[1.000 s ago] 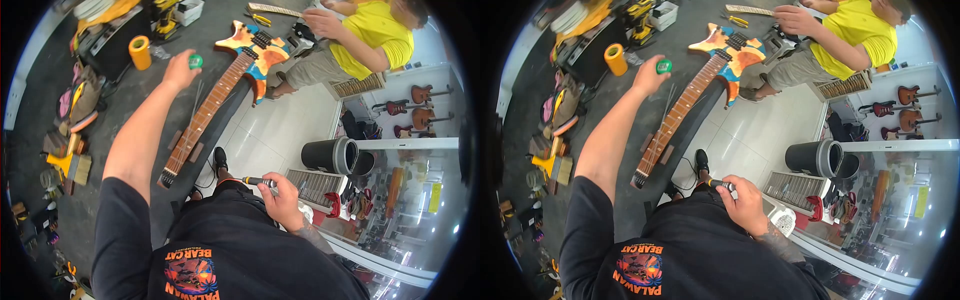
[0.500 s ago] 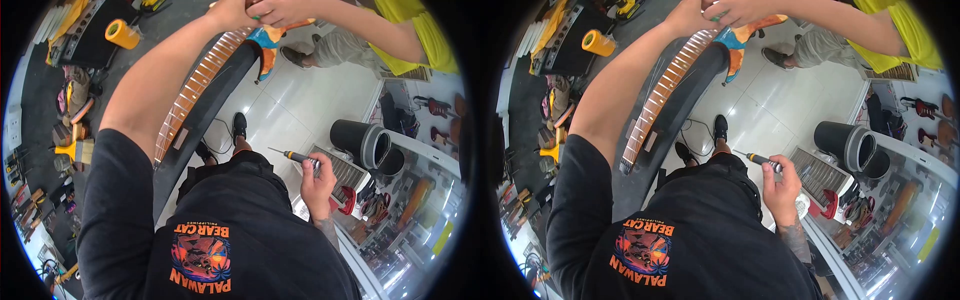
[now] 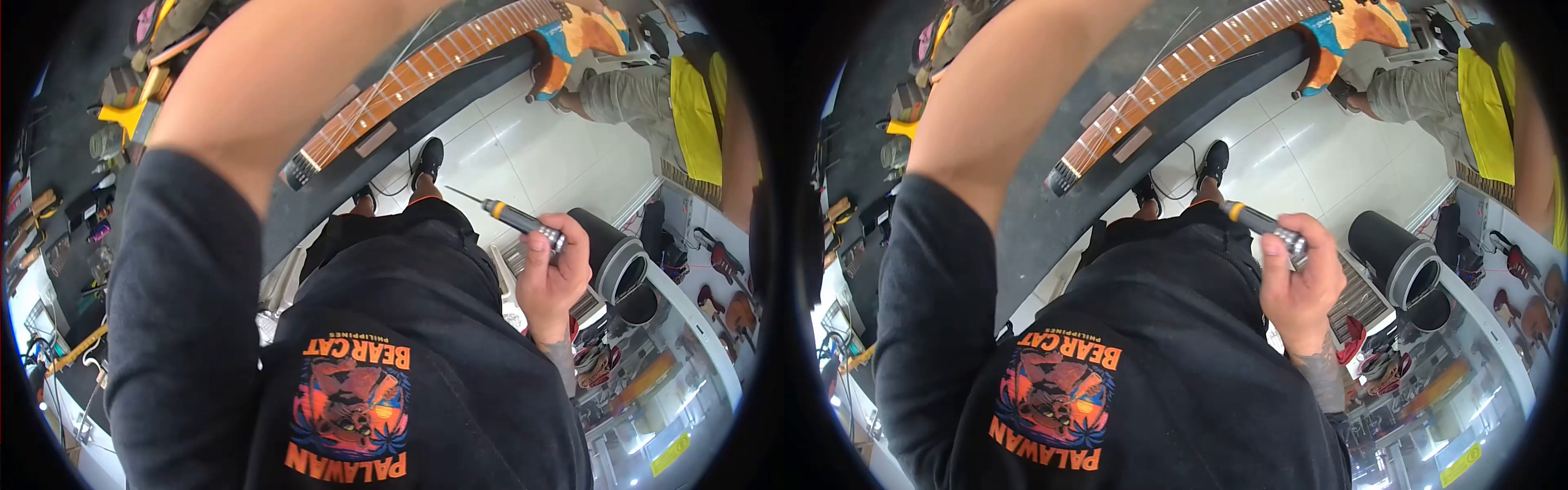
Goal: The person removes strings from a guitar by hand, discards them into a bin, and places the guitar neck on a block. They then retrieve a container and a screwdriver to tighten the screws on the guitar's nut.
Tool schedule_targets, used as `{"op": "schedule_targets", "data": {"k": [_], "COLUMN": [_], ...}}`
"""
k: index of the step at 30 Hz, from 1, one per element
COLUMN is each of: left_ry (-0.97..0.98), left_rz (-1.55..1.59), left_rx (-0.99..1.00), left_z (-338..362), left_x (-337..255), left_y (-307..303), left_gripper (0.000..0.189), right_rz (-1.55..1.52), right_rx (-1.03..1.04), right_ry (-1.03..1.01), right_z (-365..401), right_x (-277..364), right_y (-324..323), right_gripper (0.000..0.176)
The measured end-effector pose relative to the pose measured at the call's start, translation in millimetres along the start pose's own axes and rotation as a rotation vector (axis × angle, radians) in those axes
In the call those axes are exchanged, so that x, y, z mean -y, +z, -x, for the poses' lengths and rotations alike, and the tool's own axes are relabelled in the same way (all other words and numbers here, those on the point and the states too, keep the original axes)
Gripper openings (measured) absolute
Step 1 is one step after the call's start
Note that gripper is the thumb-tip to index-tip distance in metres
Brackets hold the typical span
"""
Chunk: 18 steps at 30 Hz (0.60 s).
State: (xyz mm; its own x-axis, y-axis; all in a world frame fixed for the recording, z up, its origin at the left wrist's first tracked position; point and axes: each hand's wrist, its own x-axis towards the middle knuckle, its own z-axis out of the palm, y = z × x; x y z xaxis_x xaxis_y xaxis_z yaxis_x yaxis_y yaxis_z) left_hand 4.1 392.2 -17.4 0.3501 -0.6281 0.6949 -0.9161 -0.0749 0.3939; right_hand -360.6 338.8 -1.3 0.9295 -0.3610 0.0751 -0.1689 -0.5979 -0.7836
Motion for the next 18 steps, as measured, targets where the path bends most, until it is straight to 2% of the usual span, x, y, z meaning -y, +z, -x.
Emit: {"op": "schedule_targets", "data": {"k": [2, 3, 4, 5, 6, 8, 9, 12, 15, 16, 18], "left_ry": [-0.192, -0.343, -0.423, -0.523, -0.700, -0.906, -0.893, -0.939, -0.892, -0.901, -0.968], "left_rz": [0.123, 0.172, 0.089, 0.043, 0.113, 0.040, -0.008, 0.089, 0.107, 0.128, 0.199], "left_rx": [0.126, 0.155, 0.099, 0.138, 0.132, 0.116, 0.123, -0.027, -0.129, -0.226, -0.244], "left_z": [60.4, 100.9, 140.4, 195.1, 235.6, 307.8, 332.3, 370.5, 380.7, 380.2, 381.0], "left_x": [-36.5, -52.8, -79.1, -75.8, -98.5, -138.3, -154.9, -182.5, -176.6, -173.7, -169.2], "left_y": [-68.1, -92.4, -113.4, -120.5, -134.8, -152.0, -156.0, -144.5, -124.1, -117.8, -111.7], "left_gripper": [0.053, 0.054, 0.039, 0.061, 0.049, 0.057, 0.061, 0.064, 0.066, 0.068, 0.068], "right_rz": [0.013, 0.024, 0.020, 0.017, 0.022, 0.030, 0.033, 0.088, 0.149, 0.181, 0.263], "right_rx": [0.102, 0.153, 0.188, 0.226, 0.271, 0.301, 0.316, 0.347, 0.327, 0.310, 0.269], "right_ry": [-0.190, -0.289, -0.348, -0.406, -0.452, -0.529, -0.568, -0.603, -0.645, -0.651, -0.637], "right_z": [-8.8, -14.2, -17.0, -19.4, -21.8, -20.0, -18.9, -14.1, -8.3, -6.3, -2.1], "right_x": [24.9, 38.2, 49.8, 61.0, 72.1, 83.3, 88.5, 102.8, 107.2, 108.7, 112.0], "right_y": [13.5, 22.1, 32.0, 42.4, 51.5, 73.9, 85.1, 114.2, 139.0, 144.4, 151.4], "right_gripper": [0.027, 0.029, 0.032, 0.034, 0.034, 0.035, 0.036, 0.036, 0.033, 0.033, 0.031]}}
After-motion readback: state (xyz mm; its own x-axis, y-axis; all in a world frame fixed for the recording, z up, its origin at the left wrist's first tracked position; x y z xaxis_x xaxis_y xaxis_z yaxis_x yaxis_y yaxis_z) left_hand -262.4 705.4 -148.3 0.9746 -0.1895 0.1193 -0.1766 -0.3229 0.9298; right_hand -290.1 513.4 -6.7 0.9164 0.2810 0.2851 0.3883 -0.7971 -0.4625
